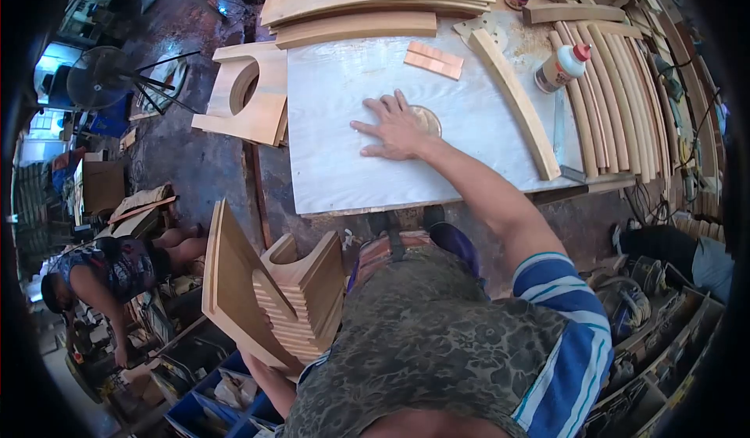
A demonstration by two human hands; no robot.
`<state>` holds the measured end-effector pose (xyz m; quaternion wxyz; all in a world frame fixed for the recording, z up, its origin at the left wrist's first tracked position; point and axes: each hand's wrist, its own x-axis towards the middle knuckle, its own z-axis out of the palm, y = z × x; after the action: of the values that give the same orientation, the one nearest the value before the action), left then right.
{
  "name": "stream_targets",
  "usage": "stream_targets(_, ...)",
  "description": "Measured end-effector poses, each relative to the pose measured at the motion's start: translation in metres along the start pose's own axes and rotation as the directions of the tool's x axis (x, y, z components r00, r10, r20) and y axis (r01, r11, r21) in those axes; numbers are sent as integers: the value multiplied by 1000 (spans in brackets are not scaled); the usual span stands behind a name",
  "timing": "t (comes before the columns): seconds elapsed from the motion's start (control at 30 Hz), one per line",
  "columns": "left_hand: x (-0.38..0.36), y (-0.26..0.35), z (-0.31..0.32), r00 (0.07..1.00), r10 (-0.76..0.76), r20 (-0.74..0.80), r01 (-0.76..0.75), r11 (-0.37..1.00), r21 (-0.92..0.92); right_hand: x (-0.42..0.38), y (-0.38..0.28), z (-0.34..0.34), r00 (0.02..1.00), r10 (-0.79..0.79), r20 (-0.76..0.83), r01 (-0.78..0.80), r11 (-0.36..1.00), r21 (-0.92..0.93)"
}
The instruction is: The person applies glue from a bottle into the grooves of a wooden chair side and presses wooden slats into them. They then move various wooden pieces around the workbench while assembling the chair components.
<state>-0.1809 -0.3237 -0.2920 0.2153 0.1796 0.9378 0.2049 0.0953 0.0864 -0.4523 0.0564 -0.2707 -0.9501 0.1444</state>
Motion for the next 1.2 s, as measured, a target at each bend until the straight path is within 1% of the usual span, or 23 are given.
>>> stream_targets(0.17, 11, -24, -17, 999, 6, 42, -5, 1000, -31, -1, -14, -3, 1000, 12, -27, -12, 1000, 8)
stream_targets(0.27, 12, -45, -28, 998, -3, 64, 7, 998, -57, 1, -20, -17, 995, 54, 84, -61, 995, 83)
stream_targets(0.33, 14, -56, -38, 997, -10, 75, 15, 998, -65, -7, -19, -15, 990, 114, 79, -133, 938, 320)
stream_targets(0.37, 15, -60, -42, 996, -14, 85, 20, 997, -68, -22, -23, -13, 973, 221, -65, -164, 863, 477)
stream_targets(0.43, 22, -60, -52, 994, -19, 106, 26, 998, -62, -62, -32, -20, 932, 309, -190, -87, 700, 709)
stream_targets(0.47, 28, -57, -55, 994, -17, 106, 24, 998, -61, -94, -40, -13, 864, 445, -234, -115, 628, 770)
stream_targets(0.5, 34, -50, -58, 993, -9, 114, 16, 998, -55, -129, -45, 10, 779, 577, -245, -78, 476, 876)
stream_targets(0.53, 39, -40, -64, 993, -1, 119, 6, 999, -46, -168, -60, 5, 756, 624, -195, -100, 405, 909)
stream_targets(0.57, 42, -28, -69, 994, 5, 111, -2, 999, -33, -193, -86, 4, 545, 838, -36, -205, 175, 963)
stream_targets(0.6, 45, -11, -80, 994, 10, 111, -8, 1000, -13, -212, -101, 3, 460, 888, -19, -99, 72, 993)
stream_targets(0.63, 43, 5, -91, 994, 13, 108, -14, 1000, 9, -263, -78, 55, 392, 920, 21, -7, -20, 1000)
stream_targets(0.67, 42, 22, -100, 992, 13, 126, -16, 1000, 21, -283, -84, 77, 157, 985, 76, 58, -86, 995)
stream_targets(0.7, 41, 39, -109, 990, 16, 143, -19, 1000, 22, -345, -46, 152, 176, 968, 177, 235, -216, 948)
stream_targets(0.77, 37, 69, -123, 983, 15, 184, -12, 1000, -19, -373, -42, 173, 85, 899, 430, 428, -423, 799)
stream_targets(0.8, 39, 70, -125, 976, 15, 216, 17, 989, -148, -374, -30, 179, 88, 904, 418, 434, -413, 801)
stream_targets(0.87, 27, 85, -134, 964, 53, 262, -7, 984, -176, -370, -9, 200, 4, 789, 614, 544, -517, 660)
stream_targets(0.9, 19, 91, -136, 956, 67, 286, -20, 986, -163, -363, 1, 205, 87, 788, 609, 646, -510, 568)
stream_targets(0.93, 10, 100, -137, 944, 81, 319, -36, 989, -142, -358, 7, 209, 163, 832, 530, 644, -497, 582)
stream_targets(1.0, 2, 126, -122, 904, 119, 411, -98, 992, -73, -326, 2, 164, 178, 825, 537, 647, -509, 568)
stream_targets(1.03, -4, 132, -106, 883, 115, 456, -111, 993, -36, -323, 6, 166, 315, 869, 380, 647, -490, 584)
stream_targets(1.1, -23, 138, -79, 845, 74, 529, -123, 991, 59, -304, 29, 187, 135, 810, 571, 769, -449, 456)
stream_targets(1.13, -34, 138, -66, 830, 46, 555, -127, 986, 108, -303, 43, 211, 207, 828, 520, 753, -474, 456)
stream_targets(1.2, -50, 139, -42, 807, -8, 590, -149, 965, 217, -286, 48, 192, 191, 832, 521, 787, -448, 425)
